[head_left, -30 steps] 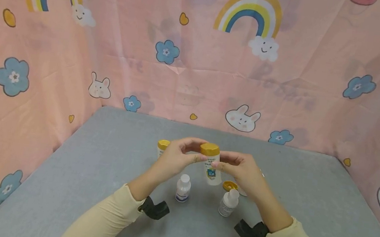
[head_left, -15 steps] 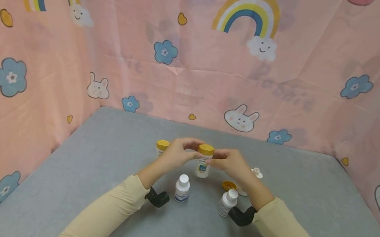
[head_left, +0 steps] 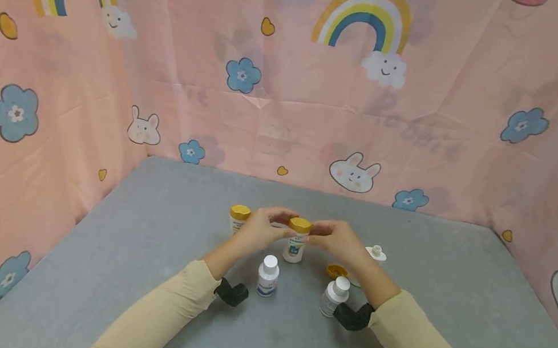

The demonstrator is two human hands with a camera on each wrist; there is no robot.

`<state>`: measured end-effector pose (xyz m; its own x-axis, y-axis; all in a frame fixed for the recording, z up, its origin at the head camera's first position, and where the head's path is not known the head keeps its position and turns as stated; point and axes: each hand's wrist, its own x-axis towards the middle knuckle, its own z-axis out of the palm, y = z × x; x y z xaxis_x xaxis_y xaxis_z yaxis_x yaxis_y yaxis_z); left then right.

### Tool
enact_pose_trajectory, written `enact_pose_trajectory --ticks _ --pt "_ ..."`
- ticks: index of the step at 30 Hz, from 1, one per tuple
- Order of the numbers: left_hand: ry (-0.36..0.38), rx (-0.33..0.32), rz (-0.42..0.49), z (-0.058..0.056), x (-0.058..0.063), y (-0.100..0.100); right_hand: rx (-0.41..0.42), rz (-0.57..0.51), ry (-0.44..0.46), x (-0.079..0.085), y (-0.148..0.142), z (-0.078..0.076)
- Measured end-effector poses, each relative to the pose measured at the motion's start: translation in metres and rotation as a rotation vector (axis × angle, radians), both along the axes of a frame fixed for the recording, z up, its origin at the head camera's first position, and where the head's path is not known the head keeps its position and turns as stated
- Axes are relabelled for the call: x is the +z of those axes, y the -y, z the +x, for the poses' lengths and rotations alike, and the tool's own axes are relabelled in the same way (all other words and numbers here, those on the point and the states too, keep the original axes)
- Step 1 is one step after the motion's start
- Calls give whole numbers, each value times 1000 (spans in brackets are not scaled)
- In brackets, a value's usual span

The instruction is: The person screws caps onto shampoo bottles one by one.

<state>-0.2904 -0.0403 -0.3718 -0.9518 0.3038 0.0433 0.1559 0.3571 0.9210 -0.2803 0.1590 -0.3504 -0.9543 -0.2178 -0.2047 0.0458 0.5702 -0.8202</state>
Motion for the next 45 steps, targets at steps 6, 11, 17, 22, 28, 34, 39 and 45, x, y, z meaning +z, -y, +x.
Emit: enact_pose_trajectory --ticks 6,11,17,22,28,34,39,45 --pt "-172 64 128 20 24 -6 -17 -39 -115 18 -14 21" --pt "-280 -7 104 43 31 -25 -71 -95 -215 30 -30 40" --pt "-247 -49 -12 50 20 -59 -194 -81 -307 33 -51 55" --pt "-152 -79 -57 47 6 -80 -272 -63 -258 27 -72 59" --pt "-83 -33 -85 41 -12 -91 -250 -61 -163 14 -93 55" --pt "-12 6 -100 35 -31 -100 -175 -23 -66 -4 -106 47" --pt "-23 29 -114 31 -44 -103 -138 -50 -44 -18 -113 39" --pt "-15 -3 -119 28 -53 -105 -131 -18 -13 -36 -118 33"
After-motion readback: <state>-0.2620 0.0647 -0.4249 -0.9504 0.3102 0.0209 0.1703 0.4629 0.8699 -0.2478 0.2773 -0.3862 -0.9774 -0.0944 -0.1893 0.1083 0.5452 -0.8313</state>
